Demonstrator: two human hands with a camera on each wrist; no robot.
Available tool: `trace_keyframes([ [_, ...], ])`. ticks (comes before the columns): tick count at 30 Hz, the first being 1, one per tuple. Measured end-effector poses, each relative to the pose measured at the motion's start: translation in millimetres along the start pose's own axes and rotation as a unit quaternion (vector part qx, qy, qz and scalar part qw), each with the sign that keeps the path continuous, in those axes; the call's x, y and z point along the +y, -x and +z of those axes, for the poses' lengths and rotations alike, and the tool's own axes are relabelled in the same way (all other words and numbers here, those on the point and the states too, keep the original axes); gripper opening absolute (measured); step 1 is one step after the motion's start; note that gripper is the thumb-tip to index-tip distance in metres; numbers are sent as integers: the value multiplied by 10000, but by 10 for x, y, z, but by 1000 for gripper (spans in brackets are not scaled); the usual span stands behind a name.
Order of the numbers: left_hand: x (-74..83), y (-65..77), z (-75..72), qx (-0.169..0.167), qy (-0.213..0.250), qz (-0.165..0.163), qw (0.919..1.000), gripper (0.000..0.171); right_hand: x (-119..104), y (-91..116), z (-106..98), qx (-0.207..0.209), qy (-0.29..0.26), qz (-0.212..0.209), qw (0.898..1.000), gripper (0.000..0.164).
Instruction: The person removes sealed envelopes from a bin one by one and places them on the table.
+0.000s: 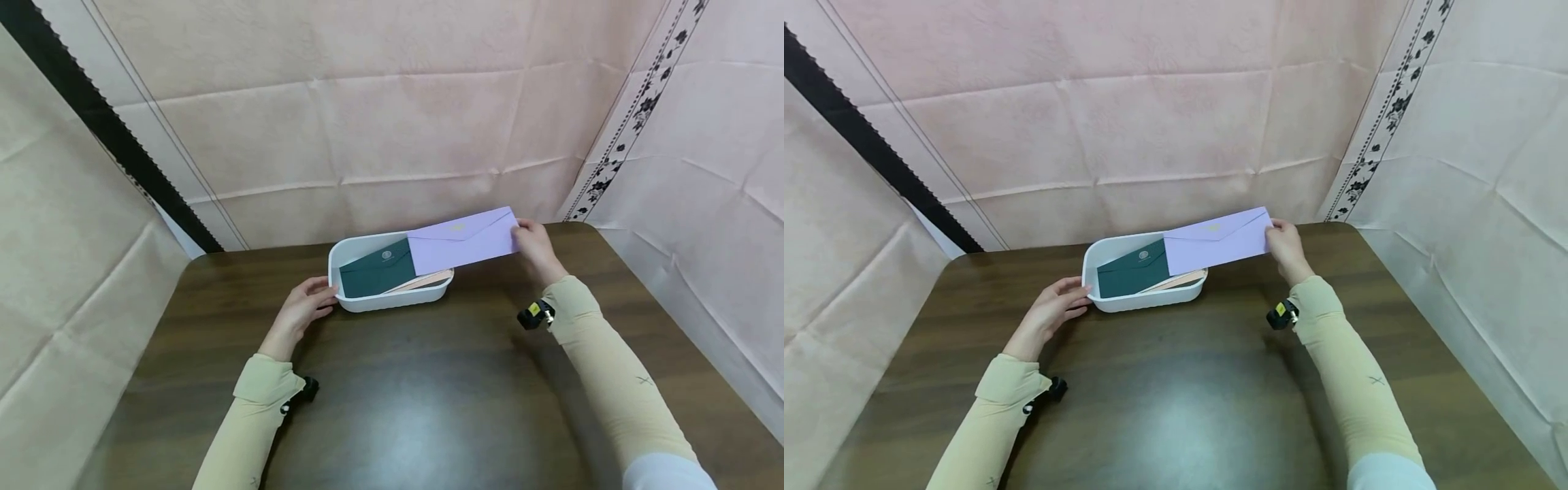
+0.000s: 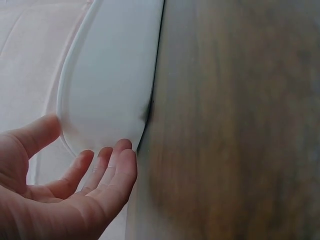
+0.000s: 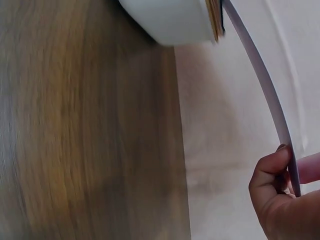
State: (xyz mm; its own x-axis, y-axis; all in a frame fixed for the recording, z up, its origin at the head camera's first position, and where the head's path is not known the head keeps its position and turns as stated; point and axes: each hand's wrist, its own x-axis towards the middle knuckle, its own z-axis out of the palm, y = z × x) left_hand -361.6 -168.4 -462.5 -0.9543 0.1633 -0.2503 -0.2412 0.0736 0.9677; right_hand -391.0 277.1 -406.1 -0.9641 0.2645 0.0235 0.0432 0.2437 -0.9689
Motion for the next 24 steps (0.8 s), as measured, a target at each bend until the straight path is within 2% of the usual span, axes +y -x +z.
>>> trace_keyframes([
  [5,-4,-18,-8,-27,-26,44,10000,63,33,-12,-265,121,-53,183,9997,49],
  [13,-25,-20,-8,-44,7,42,10000,62,49,11,-651,56,-675,509,9964,55],
  [19,-35,-17,-25,-65,57,59,9999,62,43,60,-888,134,-1249,715,9895,58],
  [24,-36,-16,-33,-53,79,43,9999,61,67,87,-1040,101,-1459,850,9856,59],
])
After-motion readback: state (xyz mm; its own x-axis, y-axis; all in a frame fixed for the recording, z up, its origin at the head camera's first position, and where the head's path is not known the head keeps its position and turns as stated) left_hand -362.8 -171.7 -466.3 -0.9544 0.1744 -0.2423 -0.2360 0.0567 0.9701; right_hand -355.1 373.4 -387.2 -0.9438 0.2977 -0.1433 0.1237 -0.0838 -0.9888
